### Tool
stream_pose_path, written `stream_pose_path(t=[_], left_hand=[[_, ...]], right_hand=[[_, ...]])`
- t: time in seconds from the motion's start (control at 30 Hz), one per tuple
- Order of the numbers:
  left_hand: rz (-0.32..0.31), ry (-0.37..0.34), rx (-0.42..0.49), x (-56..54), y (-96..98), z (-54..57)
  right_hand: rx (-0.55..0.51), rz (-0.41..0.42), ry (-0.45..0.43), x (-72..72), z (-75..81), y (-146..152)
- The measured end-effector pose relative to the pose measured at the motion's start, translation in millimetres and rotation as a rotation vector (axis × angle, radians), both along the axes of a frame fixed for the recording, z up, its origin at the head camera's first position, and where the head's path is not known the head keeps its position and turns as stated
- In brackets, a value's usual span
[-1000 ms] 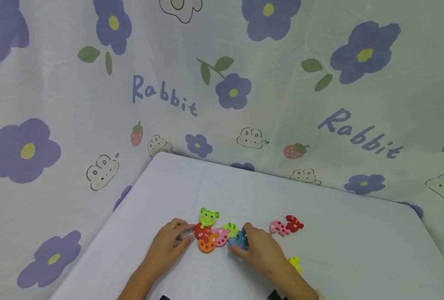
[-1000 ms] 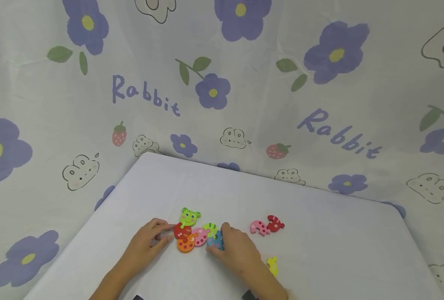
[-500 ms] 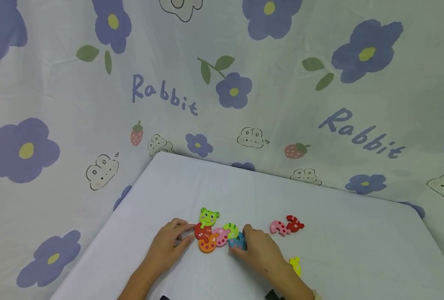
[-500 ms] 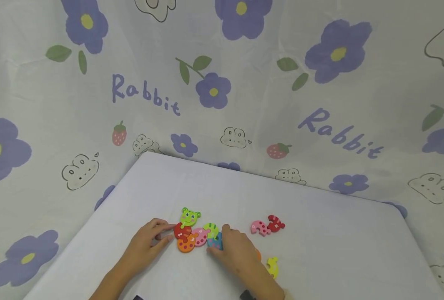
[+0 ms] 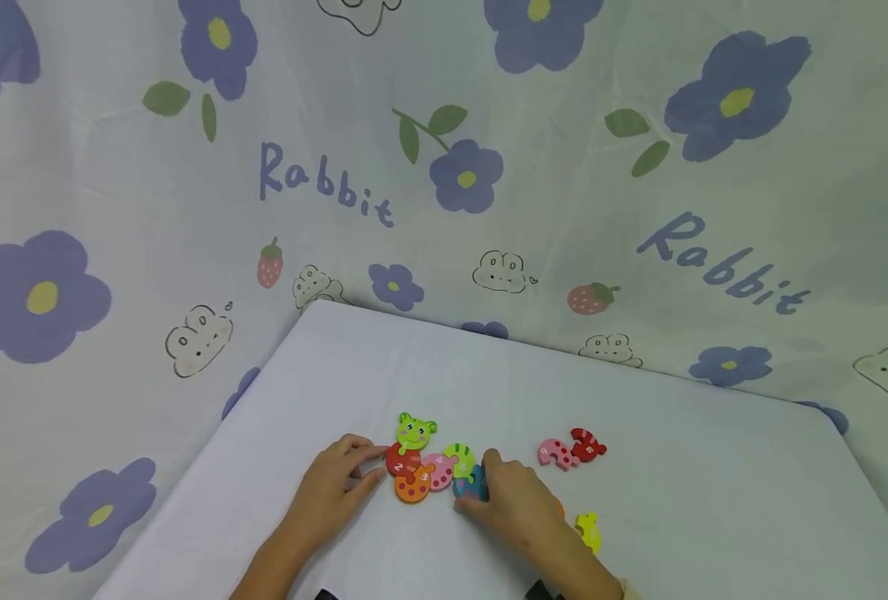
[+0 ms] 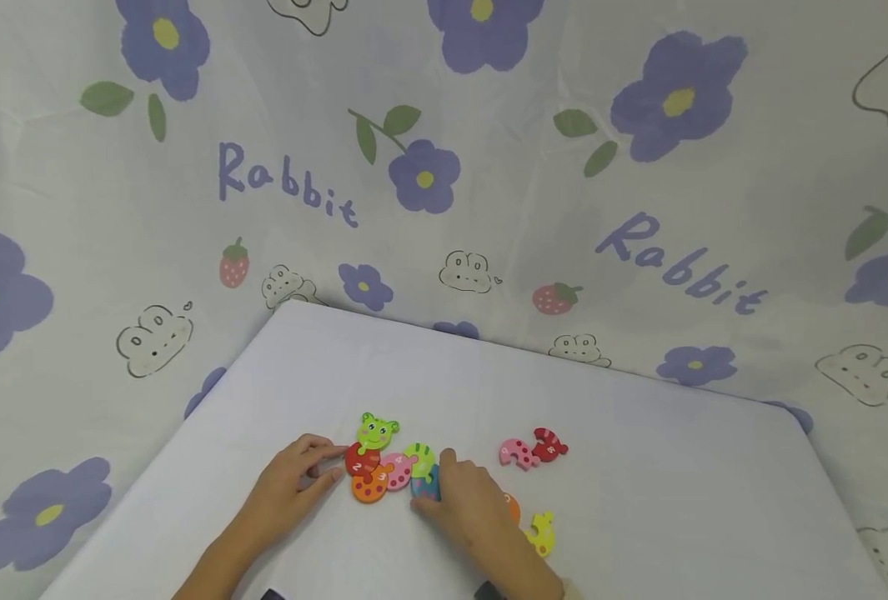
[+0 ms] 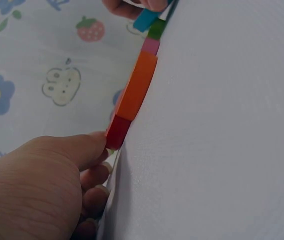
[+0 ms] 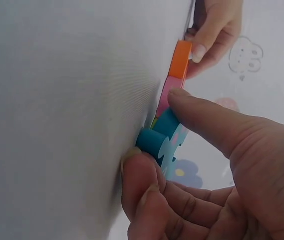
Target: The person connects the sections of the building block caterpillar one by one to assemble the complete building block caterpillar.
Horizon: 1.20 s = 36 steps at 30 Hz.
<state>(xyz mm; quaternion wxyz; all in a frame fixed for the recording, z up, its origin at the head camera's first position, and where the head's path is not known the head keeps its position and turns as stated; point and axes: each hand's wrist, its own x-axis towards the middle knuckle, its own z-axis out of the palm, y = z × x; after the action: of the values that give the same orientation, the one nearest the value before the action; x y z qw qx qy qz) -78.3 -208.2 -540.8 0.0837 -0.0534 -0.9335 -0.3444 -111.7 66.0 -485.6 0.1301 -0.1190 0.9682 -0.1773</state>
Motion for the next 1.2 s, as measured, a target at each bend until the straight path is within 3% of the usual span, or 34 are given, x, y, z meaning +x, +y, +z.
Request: stream_pose_path(t=[0.63,1.0,1.2], left_hand=[[0.0,0.009,-0.004,-0.1,1.5,3.1],[-0.001,0.007,-0.013,-0.3,0.8,2.9],[0.006,-0.013,-0.017,-0.2,1.2,3.1]], right_hand=[[-0.044,0.035,-0.039,-3.7,-4.8,5.7],[0.042,0.093,0.05,-3.0,-5.2,3.3],[0.037,0.108,0.073,-1.0,-3.2,3.9]])
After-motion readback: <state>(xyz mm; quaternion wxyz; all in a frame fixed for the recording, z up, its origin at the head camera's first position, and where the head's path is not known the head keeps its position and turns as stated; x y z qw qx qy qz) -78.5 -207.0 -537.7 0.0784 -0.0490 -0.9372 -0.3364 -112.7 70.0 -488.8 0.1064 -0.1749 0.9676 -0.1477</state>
